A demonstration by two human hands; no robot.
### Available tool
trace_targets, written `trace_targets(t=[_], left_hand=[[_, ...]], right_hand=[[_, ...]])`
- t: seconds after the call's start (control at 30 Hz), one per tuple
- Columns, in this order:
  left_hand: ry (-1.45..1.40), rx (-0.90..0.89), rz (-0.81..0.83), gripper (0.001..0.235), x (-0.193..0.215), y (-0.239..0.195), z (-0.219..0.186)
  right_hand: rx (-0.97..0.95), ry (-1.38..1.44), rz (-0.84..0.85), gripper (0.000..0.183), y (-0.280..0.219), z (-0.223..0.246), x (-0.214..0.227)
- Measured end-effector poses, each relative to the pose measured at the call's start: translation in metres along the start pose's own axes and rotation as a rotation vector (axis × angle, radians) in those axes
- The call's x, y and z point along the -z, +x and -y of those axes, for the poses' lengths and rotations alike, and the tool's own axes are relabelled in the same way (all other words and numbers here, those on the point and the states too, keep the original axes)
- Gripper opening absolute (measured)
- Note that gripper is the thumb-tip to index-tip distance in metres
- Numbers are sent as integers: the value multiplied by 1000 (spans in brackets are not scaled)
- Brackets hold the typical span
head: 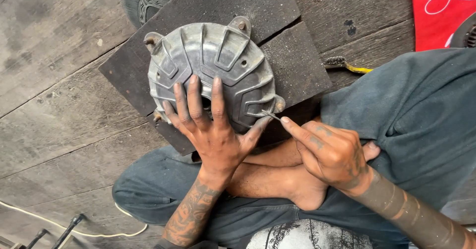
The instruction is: A person uses a thin metal pick to clean out debris from small holes in a circular metal engine component.
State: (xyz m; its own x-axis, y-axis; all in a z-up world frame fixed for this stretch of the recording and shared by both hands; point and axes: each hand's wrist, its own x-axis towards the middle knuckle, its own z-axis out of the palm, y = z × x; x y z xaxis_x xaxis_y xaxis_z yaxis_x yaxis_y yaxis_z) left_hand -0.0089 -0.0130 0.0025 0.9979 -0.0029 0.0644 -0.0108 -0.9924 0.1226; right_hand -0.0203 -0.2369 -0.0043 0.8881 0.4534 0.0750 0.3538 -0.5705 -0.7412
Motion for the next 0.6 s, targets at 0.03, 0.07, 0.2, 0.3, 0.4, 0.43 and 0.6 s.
trace_targets(t=[0.03,0.07,0.2,0.3,0.4,0.43,0.6], left_hand=[[1,1,1,96,2,1,0],[25,-5,18,97,3,2,1],[34,1,50,94,6,4,5],[9,-5,25,94,6,7,4],[-60,-61,3,96,4,12,9],[-61,-60,3,96,3,11,10],[-123,-97,-3,91,2,11,13]], right_hand=[[0,1,1,36,-1,1,0],[-21,4,4,37,-2,1,0],[-59,41,59,45,-7,-1,-4],[-57,48,43,42,-6,1,-7],[-67,22,29,43,-8,4,-10],[-66,21,30,43,-7,7,-10],[-162,40,-62,38,-6,19,-19]])
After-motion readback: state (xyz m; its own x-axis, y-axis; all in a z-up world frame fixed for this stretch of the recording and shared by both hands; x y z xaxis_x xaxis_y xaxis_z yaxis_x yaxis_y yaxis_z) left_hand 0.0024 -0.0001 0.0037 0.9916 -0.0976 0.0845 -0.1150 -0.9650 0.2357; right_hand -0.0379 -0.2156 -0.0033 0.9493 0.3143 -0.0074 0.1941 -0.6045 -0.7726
